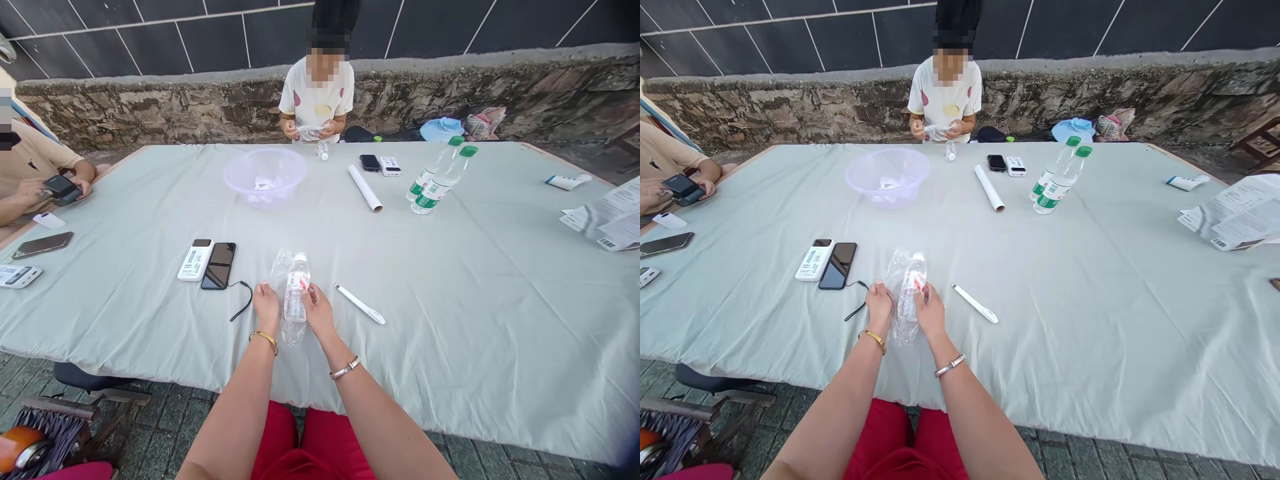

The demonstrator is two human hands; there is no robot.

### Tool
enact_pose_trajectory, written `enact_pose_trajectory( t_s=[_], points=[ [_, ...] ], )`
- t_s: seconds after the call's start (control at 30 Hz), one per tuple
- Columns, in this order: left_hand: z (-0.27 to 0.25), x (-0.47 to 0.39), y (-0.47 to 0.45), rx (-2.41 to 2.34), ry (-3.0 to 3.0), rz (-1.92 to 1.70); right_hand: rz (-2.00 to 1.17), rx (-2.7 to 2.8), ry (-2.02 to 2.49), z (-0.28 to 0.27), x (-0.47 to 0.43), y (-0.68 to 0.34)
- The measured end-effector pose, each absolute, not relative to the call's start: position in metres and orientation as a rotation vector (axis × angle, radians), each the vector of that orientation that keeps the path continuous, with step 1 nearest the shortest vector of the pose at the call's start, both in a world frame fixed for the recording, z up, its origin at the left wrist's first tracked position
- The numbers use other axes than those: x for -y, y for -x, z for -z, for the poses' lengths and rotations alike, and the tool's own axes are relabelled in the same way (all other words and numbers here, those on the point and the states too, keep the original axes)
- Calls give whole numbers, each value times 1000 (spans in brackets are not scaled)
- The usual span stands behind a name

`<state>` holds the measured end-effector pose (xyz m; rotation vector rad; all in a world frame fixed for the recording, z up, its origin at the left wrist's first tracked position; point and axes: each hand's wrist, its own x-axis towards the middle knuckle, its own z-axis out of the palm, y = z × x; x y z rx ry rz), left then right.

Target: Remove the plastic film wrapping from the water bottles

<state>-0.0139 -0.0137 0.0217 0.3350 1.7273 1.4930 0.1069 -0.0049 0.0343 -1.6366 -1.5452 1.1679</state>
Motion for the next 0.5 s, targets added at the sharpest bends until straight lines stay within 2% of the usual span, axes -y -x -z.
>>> enact_pose_trajectory(
  t_s=[0.33, 0.5],
  points=[
    [-31, 14, -1, -1742, -394, -1464, -967, 1749, 1953, -61, -5, -103],
    [-34, 16, 2, -1641, -563, -1280, -1038, 1827, 1970, -68, -14, -106]
  ],
)
